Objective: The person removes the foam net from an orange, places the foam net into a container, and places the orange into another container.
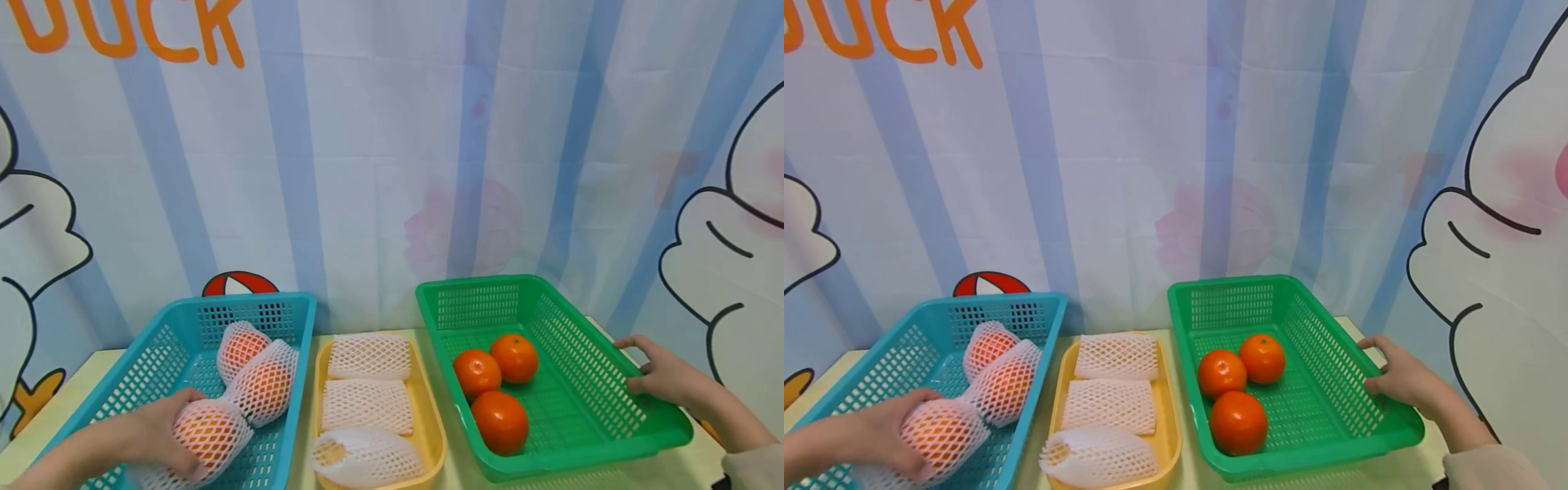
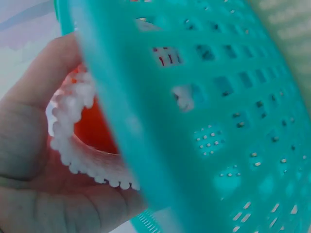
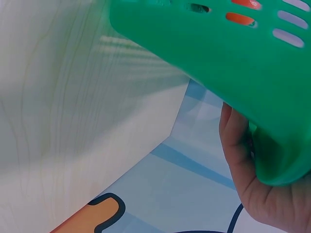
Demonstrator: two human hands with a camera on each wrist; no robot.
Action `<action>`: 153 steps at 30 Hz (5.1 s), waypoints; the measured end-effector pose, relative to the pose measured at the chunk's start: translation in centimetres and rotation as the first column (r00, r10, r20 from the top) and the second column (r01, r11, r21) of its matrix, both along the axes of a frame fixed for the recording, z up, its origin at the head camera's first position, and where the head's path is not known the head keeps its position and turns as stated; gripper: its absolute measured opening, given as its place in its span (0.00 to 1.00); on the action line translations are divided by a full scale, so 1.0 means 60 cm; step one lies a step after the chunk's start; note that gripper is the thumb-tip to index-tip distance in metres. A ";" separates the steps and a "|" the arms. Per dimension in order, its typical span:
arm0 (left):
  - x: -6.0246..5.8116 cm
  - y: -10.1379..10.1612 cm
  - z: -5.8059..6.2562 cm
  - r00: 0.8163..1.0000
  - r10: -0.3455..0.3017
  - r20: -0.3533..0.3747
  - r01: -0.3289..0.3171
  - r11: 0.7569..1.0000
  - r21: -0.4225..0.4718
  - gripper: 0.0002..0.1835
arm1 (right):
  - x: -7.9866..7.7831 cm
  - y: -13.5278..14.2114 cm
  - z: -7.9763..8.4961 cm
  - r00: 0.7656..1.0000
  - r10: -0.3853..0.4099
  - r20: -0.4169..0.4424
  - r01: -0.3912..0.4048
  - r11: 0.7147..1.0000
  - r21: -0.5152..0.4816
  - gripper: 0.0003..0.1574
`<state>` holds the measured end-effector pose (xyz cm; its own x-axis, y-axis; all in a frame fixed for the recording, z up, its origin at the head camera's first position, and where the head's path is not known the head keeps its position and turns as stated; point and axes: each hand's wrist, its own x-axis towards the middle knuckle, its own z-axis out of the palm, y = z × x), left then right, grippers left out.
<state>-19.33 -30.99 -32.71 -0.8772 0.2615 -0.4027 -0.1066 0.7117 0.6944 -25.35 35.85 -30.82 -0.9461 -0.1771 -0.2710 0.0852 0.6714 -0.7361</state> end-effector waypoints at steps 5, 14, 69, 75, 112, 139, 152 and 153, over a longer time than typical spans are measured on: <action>0.016 0.011 0.033 0.999 0.005 -0.040 -0.006 1.000 -0.025 0.35 | 0.000 -0.001 0.000 1.000 -0.009 -0.008 0.009 1.000 0.005 0.43; 0.015 0.001 0.044 0.995 -0.006 -0.102 0.001 0.999 -0.052 0.38 | 0.000 -0.003 0.000 1.000 -0.012 -0.015 0.012 1.000 0.001 0.42; 0.028 0.035 0.117 0.941 -0.069 -0.330 0.078 0.997 0.016 0.51 | 0.002 -0.001 0.001 1.000 -0.011 0.007 0.012 0.999 -0.051 0.42; 0.027 0.045 0.122 0.929 -0.077 -0.362 0.088 0.996 0.014 0.52 | 0.001 -0.002 0.004 1.000 -0.020 0.011 0.020 0.999 -0.040 0.42; 0.024 0.093 0.137 0.930 -0.102 -0.353 0.131 0.990 0.060 0.50 | 0.003 0.001 0.010 0.999 0.000 0.045 0.003 0.998 -0.058 0.42; 0.020 0.127 0.147 0.922 -0.125 -0.366 0.165 0.983 0.081 0.50 | -0.008 -0.021 0.058 0.992 0.075 -0.099 -0.059 0.986 0.158 0.40; 0.016 0.138 0.151 0.905 -0.154 -0.396 0.198 0.977 0.072 0.49 | -0.003 -0.047 0.071 0.984 0.101 -0.147 -0.079 0.985 0.153 0.41; 0.015 0.139 0.152 0.905 -0.156 -0.396 0.201 0.977 0.075 0.49 | -0.003 -0.048 0.071 0.984 0.103 -0.148 -0.081 0.986 0.148 0.41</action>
<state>-18.41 -22.64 -23.61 -0.8922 0.4517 -0.0018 0.3071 0.6096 0.7308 -25.52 32.96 -26.56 -0.9599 -0.2361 -0.1509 -0.0897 0.7692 -0.6327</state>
